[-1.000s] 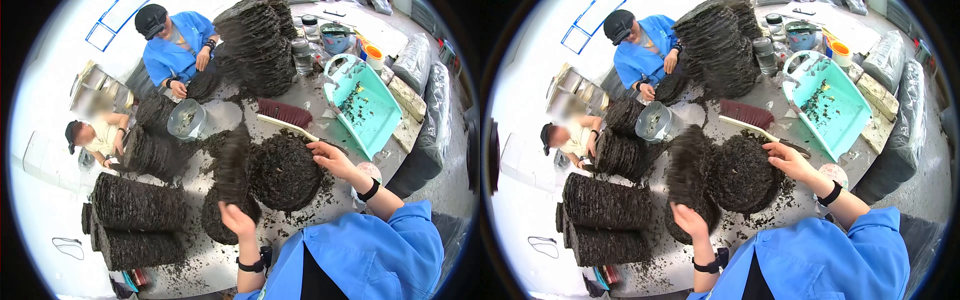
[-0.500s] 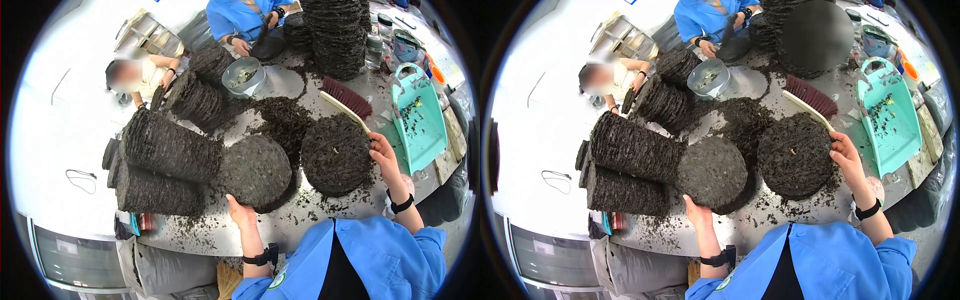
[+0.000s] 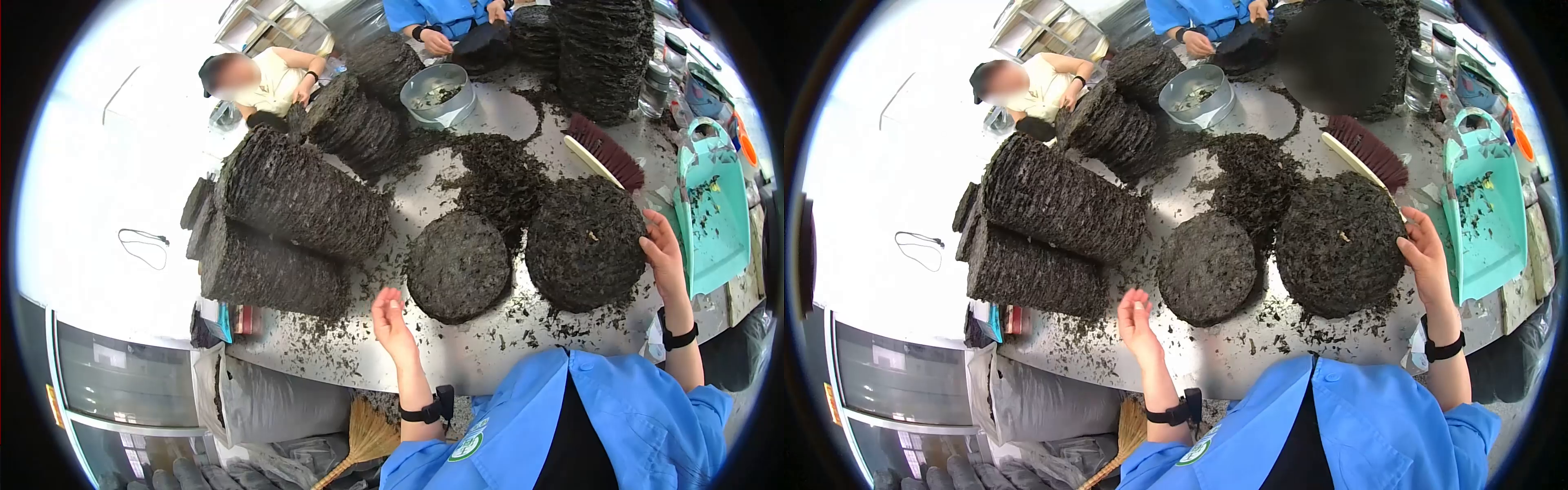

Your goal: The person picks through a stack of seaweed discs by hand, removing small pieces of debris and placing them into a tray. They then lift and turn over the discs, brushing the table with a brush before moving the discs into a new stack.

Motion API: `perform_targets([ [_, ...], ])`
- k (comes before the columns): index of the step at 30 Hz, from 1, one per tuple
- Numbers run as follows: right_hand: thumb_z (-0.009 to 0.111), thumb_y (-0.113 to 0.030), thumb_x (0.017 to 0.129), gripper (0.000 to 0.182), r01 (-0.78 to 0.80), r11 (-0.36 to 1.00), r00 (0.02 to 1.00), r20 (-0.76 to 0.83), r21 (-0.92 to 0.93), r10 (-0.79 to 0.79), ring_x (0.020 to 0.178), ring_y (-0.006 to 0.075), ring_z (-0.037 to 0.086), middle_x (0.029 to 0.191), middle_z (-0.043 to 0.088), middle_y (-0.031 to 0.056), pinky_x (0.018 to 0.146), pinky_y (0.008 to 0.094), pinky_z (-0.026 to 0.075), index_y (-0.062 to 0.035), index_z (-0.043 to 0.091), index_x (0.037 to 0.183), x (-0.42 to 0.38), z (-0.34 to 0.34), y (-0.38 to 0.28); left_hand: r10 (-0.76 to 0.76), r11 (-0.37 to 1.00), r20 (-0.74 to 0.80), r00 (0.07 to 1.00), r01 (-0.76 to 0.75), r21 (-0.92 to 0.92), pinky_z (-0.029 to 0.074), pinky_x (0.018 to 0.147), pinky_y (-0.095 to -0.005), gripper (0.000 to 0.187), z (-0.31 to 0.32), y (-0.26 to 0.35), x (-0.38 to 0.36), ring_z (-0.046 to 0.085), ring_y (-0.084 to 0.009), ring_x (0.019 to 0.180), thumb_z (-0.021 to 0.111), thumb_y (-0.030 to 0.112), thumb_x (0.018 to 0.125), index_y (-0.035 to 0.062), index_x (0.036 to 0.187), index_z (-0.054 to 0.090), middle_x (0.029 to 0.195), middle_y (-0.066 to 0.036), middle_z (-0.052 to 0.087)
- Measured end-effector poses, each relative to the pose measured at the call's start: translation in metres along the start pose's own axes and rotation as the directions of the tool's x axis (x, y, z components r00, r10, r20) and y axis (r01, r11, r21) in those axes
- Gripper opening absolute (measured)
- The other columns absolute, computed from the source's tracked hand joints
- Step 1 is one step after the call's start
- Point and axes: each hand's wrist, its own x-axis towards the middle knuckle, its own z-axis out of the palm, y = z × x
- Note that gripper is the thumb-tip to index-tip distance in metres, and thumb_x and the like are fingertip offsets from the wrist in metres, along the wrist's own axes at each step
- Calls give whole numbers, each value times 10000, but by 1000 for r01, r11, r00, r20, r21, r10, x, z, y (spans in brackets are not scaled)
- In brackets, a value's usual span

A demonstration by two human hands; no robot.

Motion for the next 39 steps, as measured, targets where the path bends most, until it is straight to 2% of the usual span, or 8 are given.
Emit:
perform_targets([
  [6,635,-5,885,534,14,998,1000,-4,-53,-14,1044,99,507,1137,528,-1,921,250,421,-94,476,1387,4,13,-14,34,965,448,893,86,-246,407,1089,-394,395,94,19,-37,530,-233,1258,524,115,1011,18,1390,472,1392,-137,532],
  [10,607,42,899,513,26,996,983,178,89,-42,939,45,490,1036,501,-22,836,211,425,-82,453,1373,11,21,-15,-124,731,782,611,589,-344,426,1064,-409,480,157,25,-41,532,-228,1260,595,83,952,24,1409,459,1398,-121,533],
  [12,615,12,906,505,50,987,996,86,-151,-38,997,87,535,1068,551,20,886,262,451,-54,432,1371,11,24,-15,-334,688,755,564,693,-214,489,990,-397,437,170,18,-46,607,-234,1152,625,59,923,18,1343,512,1287,-113,614],
  [13,672,-28,865,532,181,821,976,-4,-541,-218,1047,200,594,1118,595,88,935,342,477,-51,445,1346,3,38,-32,-321,700,729,605,670,-248,523,948,-407,387,178,22,-52,651,-242,1064,645,40,900,16,1276,554,1199,-110,658],
  [14,728,-63,797,494,435,390,789,135,-812,-599,1056,314,605,1151,604,138,938,398,491,-78,535,1251,4,43,-39,-319,702,738,595,671,-239,523,948,-407,387,181,27,-56,651,-242,1064,645,40,900,16,1276,554,1199,-110,658],
  [18,760,-106,754,144,596,493,786,334,-633,-521,936,273,625,968,645,57,825,394,524,-83,687,877,-2,65,-49,-390,633,666,637,710,-309,514,977,-436,358,182,42,-70,644,-263,1087,601,39,918,3,1272,554,1216,-123,648],
  [27,752,-150,750,106,619,342,749,402,-707,-527,856,231,626,893,632,24,757,372,518,-111,712,841,-2,78,-36,-261,704,693,672,624,-340,481,1022,-425,409,178,45,-87,592,-255,1180,515,47,955,-3,1358,466,1315,-140,580],
  [39,732,-132,796,89,519,614,851,427,-595,-306,858,269,648,856,655,82,774,370,525,-69,681,831,11,46,-65,-258,766,614,746,545,-340,504,992,-422,395,179,45,-78,611,-266,1143,518,43,960,-11,1348,462,1285,-143,595],
])
